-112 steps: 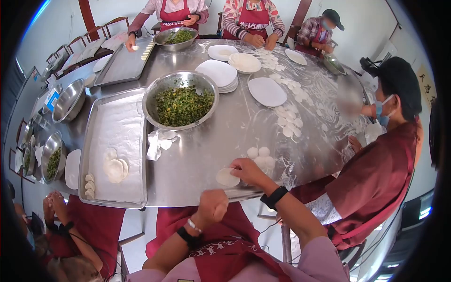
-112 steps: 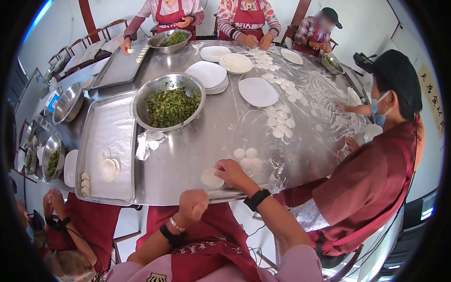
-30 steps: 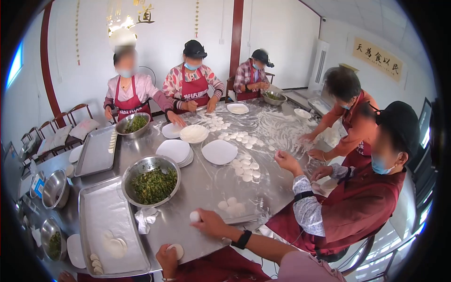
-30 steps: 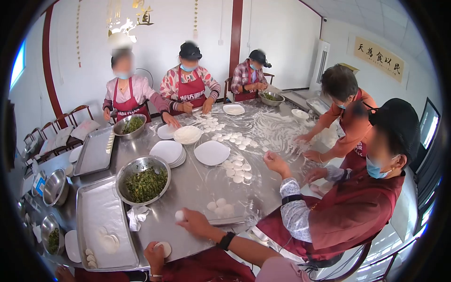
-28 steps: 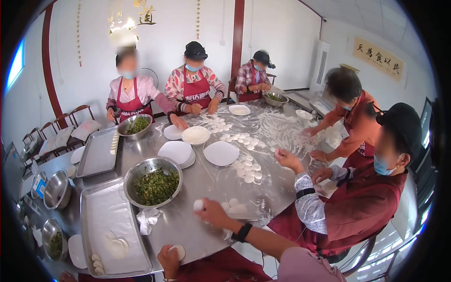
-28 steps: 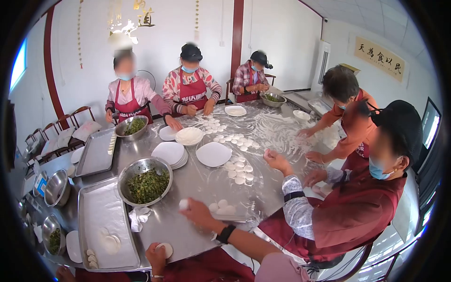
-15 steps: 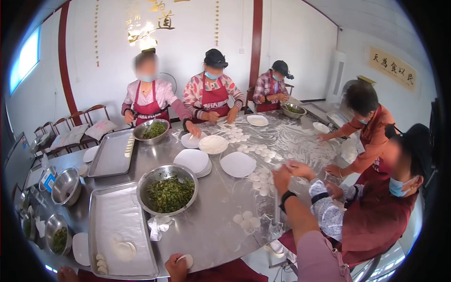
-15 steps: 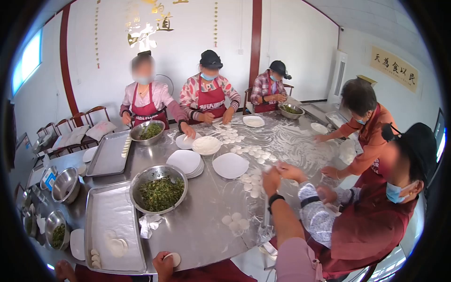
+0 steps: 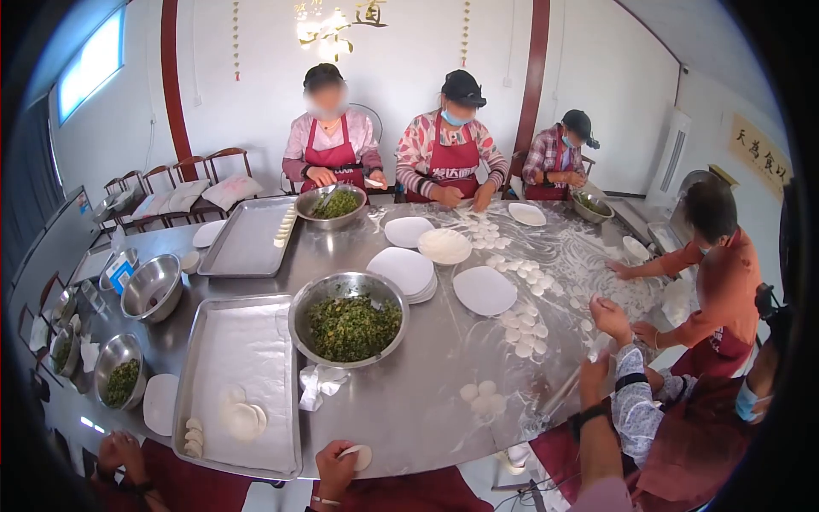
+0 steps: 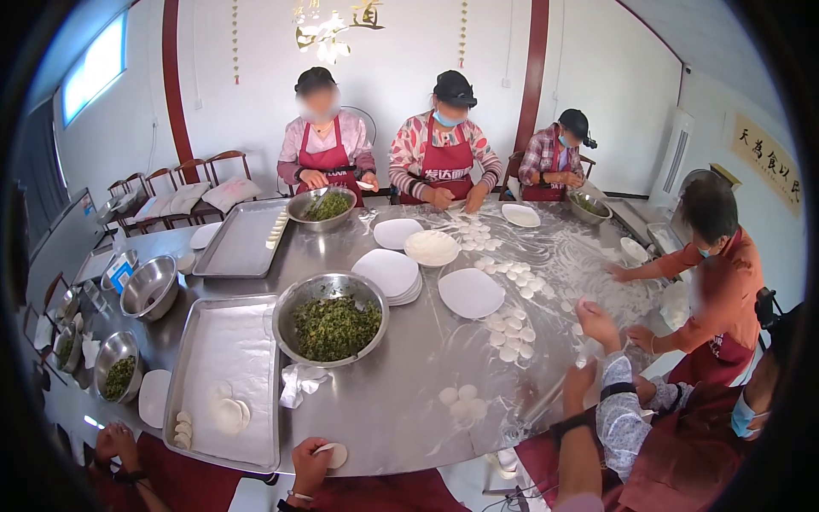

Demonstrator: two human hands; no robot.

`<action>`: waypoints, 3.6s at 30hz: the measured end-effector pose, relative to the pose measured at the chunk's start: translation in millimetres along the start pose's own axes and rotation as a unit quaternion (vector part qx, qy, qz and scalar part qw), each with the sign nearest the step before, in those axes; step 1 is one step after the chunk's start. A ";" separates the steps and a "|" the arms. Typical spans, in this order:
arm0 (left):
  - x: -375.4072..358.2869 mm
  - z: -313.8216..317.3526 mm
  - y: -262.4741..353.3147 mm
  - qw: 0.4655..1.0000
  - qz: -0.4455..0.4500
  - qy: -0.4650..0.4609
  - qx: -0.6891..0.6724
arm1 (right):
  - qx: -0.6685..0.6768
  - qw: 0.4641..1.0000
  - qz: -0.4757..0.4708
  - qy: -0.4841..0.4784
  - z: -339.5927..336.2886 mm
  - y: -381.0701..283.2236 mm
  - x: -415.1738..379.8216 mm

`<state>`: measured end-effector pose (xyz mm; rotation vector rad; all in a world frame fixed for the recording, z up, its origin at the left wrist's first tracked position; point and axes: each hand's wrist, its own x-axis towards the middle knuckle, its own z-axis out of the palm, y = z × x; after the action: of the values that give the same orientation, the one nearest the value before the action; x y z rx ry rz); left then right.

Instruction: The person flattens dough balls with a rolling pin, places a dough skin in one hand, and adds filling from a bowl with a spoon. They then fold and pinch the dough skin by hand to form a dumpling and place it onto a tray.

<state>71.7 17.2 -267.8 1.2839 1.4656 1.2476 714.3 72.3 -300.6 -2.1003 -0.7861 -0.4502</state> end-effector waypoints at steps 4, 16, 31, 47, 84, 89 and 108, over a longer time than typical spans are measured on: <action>-3.2 -13.2 2.3 0.976 -0.091 0.029 -0.196 | 0.168 0.967 0.010 -0.190 -105.3 -119.3 -103.9; -49.4 -89.5 92.5 0.984 -0.069 0.066 -0.153 | 0.032 0.829 -0.069 -0.554 -198.2 -67.8 -308.0; -75.8 -107.8 137.2 0.960 -0.221 -0.047 -0.167 | -0.091 0.787 -0.468 -0.392 111.2 -229.0 -32.7; -10.8 -129.0 242.8 0.949 -0.270 -0.162 -0.013 | -0.035 0.742 -0.443 -0.502 148.7 -255.9 -89.4; -114.5 -50.6 89.0 0.940 -0.138 -0.022 -0.311 | 0.411 0.473 -0.020 -0.779 -236.9 -314.5 -312.3; -128.4 -44.7 70.1 0.965 -0.082 0.007 -0.251 | 0.415 0.520 -0.019 -0.747 -218.2 -316.4 -355.2; -116.9 -42.7 62.9 0.976 -0.125 -0.147 -0.104 | 0.339 0.699 -0.014 -0.629 -217.1 -304.8 -361.0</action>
<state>61.1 -105.3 -202.1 1.0552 1.2065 0.9701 233.8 -97.0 -196.8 -1.4157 -1.4130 1.2825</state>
